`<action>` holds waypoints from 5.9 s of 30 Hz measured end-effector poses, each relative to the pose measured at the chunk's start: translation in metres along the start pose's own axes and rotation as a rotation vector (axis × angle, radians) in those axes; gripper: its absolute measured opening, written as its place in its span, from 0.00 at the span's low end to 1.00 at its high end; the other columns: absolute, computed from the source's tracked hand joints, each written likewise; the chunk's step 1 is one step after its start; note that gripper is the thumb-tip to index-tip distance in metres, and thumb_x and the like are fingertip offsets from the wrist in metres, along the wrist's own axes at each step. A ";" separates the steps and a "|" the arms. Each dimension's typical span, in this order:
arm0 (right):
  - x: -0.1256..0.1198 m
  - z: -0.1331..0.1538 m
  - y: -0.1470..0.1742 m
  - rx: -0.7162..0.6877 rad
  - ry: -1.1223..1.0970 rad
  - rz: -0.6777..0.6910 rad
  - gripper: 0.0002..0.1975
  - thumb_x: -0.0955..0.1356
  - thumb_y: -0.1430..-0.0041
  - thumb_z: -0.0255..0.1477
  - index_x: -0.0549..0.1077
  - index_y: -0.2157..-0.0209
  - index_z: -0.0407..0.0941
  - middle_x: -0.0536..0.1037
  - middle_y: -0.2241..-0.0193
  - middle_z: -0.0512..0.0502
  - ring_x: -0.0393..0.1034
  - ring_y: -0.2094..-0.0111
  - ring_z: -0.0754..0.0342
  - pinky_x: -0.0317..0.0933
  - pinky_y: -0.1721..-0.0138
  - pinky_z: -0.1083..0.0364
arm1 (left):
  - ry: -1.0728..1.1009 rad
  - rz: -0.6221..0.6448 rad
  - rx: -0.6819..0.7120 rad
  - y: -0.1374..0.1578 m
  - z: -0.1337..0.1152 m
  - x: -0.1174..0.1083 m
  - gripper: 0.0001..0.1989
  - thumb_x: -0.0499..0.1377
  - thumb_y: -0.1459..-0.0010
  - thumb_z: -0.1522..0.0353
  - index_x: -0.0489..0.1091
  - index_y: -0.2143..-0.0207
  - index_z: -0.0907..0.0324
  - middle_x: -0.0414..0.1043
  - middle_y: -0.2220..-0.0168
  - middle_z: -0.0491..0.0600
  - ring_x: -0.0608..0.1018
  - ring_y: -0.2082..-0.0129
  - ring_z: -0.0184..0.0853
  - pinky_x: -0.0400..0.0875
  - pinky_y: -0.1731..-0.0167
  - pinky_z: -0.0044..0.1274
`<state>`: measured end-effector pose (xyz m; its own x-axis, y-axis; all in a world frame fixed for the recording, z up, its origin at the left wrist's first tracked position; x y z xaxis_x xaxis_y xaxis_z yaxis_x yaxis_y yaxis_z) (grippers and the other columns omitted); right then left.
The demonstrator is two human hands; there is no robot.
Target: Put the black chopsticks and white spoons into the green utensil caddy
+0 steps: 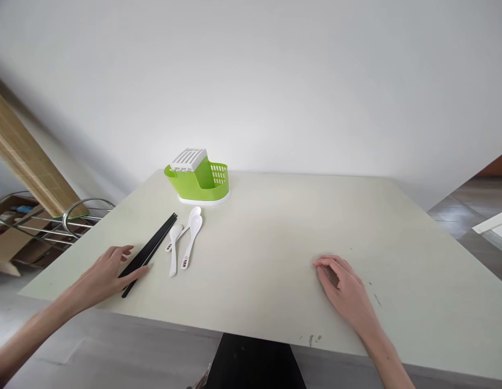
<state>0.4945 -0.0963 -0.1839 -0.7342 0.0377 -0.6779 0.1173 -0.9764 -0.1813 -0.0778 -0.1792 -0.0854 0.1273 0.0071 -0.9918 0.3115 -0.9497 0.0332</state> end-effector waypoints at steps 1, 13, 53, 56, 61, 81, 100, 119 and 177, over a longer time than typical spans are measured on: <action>0.000 0.000 0.000 -0.002 0.004 -0.002 0.18 0.62 0.29 0.48 0.77 0.56 0.52 0.79 0.47 0.42 0.77 0.52 0.44 0.72 0.59 0.48 | -0.019 0.008 0.000 0.006 0.001 0.002 0.41 0.53 0.42 0.39 0.67 0.40 0.61 0.72 0.42 0.63 0.77 0.42 0.55 0.71 0.43 0.40; -0.002 0.006 -0.001 -0.005 -0.002 -0.014 0.17 0.63 0.30 0.47 0.77 0.58 0.52 0.80 0.48 0.43 0.77 0.52 0.43 0.72 0.56 0.46 | -0.410 0.111 0.008 0.000 -0.037 -0.007 0.23 0.44 0.35 0.62 0.72 0.52 0.67 0.74 0.52 0.69 0.79 0.50 0.57 0.75 0.60 0.39; -0.004 0.012 -0.003 -0.017 0.020 -0.001 0.17 0.62 0.29 0.45 0.78 0.58 0.52 0.80 0.49 0.40 0.76 0.50 0.42 0.72 0.61 0.48 | -0.306 0.103 0.368 0.028 -0.258 0.042 0.13 0.49 0.28 0.70 0.72 0.53 0.62 0.77 0.67 0.60 0.84 0.68 0.49 0.73 0.70 0.31; -0.005 0.012 -0.003 -0.024 0.018 -0.003 0.17 0.62 0.29 0.45 0.78 0.58 0.52 0.80 0.49 0.40 0.76 0.49 0.42 0.72 0.61 0.48 | -0.380 0.154 0.416 0.030 -0.265 0.034 0.14 0.48 0.26 0.70 0.72 0.53 0.64 0.77 0.66 0.58 0.84 0.67 0.48 0.72 0.69 0.31; -0.006 0.011 -0.002 -0.019 0.013 0.002 0.16 0.62 0.28 0.44 0.78 0.57 0.52 0.79 0.49 0.41 0.75 0.49 0.42 0.71 0.63 0.50 | -0.369 0.137 0.451 0.035 -0.266 0.029 0.15 0.53 0.25 0.62 0.72 0.51 0.64 0.77 0.62 0.56 0.83 0.63 0.47 0.72 0.67 0.31; -0.005 0.010 0.002 0.000 0.064 -0.013 0.14 0.63 0.28 0.43 0.77 0.57 0.54 0.79 0.48 0.44 0.75 0.49 0.43 0.70 0.62 0.50 | -0.106 -0.198 0.018 -0.017 -0.133 0.059 0.49 0.44 0.30 0.45 0.39 0.24 0.75 0.60 0.30 0.75 0.56 0.27 0.69 0.49 0.34 0.61; -0.006 0.011 0.002 0.032 0.059 -0.001 0.14 0.63 0.28 0.43 0.78 0.57 0.53 0.79 0.48 0.44 0.75 0.48 0.44 0.70 0.65 0.52 | -0.243 -0.156 0.069 -0.042 -0.141 0.043 0.23 0.44 0.28 0.56 0.71 0.58 0.62 0.76 0.58 0.64 0.79 0.53 0.55 0.72 0.52 0.39; -0.007 0.018 -0.004 -0.030 0.028 -0.014 0.15 0.62 0.28 0.42 0.77 0.57 0.51 0.80 0.50 0.41 0.74 0.49 0.43 0.70 0.61 0.49 | -0.022 0.176 0.507 0.028 -0.309 0.033 0.17 0.44 0.22 0.63 0.67 0.58 0.60 0.77 0.64 0.54 0.82 0.66 0.44 0.66 0.71 0.30; -0.004 0.020 -0.006 0.095 -0.102 -0.168 0.13 0.63 0.28 0.40 0.73 0.50 0.50 0.79 0.48 0.42 0.77 0.53 0.46 0.71 0.57 0.48 | 0.067 -0.385 0.307 -0.175 -0.172 -0.085 0.32 0.37 0.24 0.53 0.56 0.27 0.57 0.54 0.24 0.53 0.68 0.31 0.51 0.63 0.34 0.47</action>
<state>0.4837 -0.0951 -0.1658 -0.8026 0.1844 -0.5673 -0.0724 -0.9741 -0.2142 0.0190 0.0401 0.0139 0.1213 0.3859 -0.9145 0.0575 -0.9225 -0.3817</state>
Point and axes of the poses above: each hand's wrist, its own y-axis away from the middle knuckle, its own x-axis out of the palm, z = x × y, the point moved 1 cm from there along -y, towards the middle knuckle
